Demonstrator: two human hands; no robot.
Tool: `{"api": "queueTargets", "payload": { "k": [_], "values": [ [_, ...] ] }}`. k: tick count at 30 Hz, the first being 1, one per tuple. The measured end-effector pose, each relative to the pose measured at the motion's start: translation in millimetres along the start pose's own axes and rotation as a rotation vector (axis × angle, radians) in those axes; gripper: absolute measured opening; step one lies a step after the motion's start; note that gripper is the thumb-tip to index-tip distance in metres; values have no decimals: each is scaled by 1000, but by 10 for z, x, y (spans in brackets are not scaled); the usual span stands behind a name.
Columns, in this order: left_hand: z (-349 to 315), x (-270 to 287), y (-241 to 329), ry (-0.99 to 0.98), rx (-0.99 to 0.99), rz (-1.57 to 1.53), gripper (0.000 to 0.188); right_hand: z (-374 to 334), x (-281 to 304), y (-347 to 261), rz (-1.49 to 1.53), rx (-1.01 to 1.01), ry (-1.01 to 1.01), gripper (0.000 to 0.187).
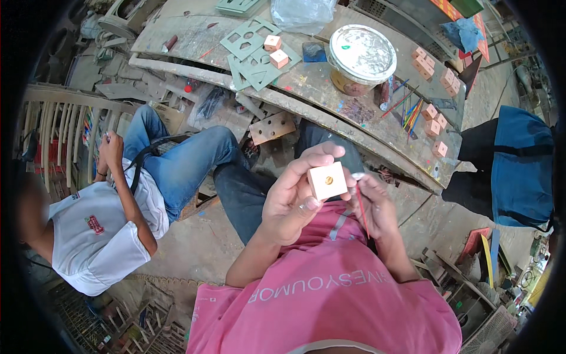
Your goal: The person paints a small wooden block with a red brush, focusing on a circular detail. They then use a sanding block to smooth the surface of the painted block. The person handles the block carefully, turning it to access different sides during the sanding process.
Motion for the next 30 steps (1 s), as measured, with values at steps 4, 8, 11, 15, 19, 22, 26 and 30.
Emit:
{"api": "queueTargets", "payload": {
  "k": [4, 8, 11, 15, 19, 22, 26, 30],
  "values": [
    [-23, 73, 21, 14, 19, 29, 43, -1, 161, 243, 164, -172, -32, 42],
    [-56, 157, 26, 78, -50, -61, 41, -72, -176, -82, 131, -45, -180, 43],
    [-42, 143, 67, 72, -58, 49, 41, -114, -473, -316, 46, 167, -413, 34],
    [-85, 118, 75, 67, -54, 46, 47, -258, -967, -556, -232, 365, -405, 32],
    [-93, 103, 111, 152, 40, 219, 51, -467, -1441, -741, -867, 787, -390, 18],
    [-93, 23, 199, 135, 20, 286, 51, -481, -1493, -718, -684, 752, -377, 17],
    [-112, -71, 266, 131, -34, 321, 48, -523, -1527, -752, -819, 780, -400, 18],
    [-104, -122, 270, 98, -33, 313, 47, -566, -1483, -762, -697, 831, -351, 18]
  ]
}}
Point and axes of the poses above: each hand's wrist, its own z-axis towards the middle knuckle, its own x-axis out of the back of the hand, y = z × x, the point moved 9 cm from there along z, towards the middle knuckle, and after that the axes turned 4 degrees about -y, right-handed, at the moved point
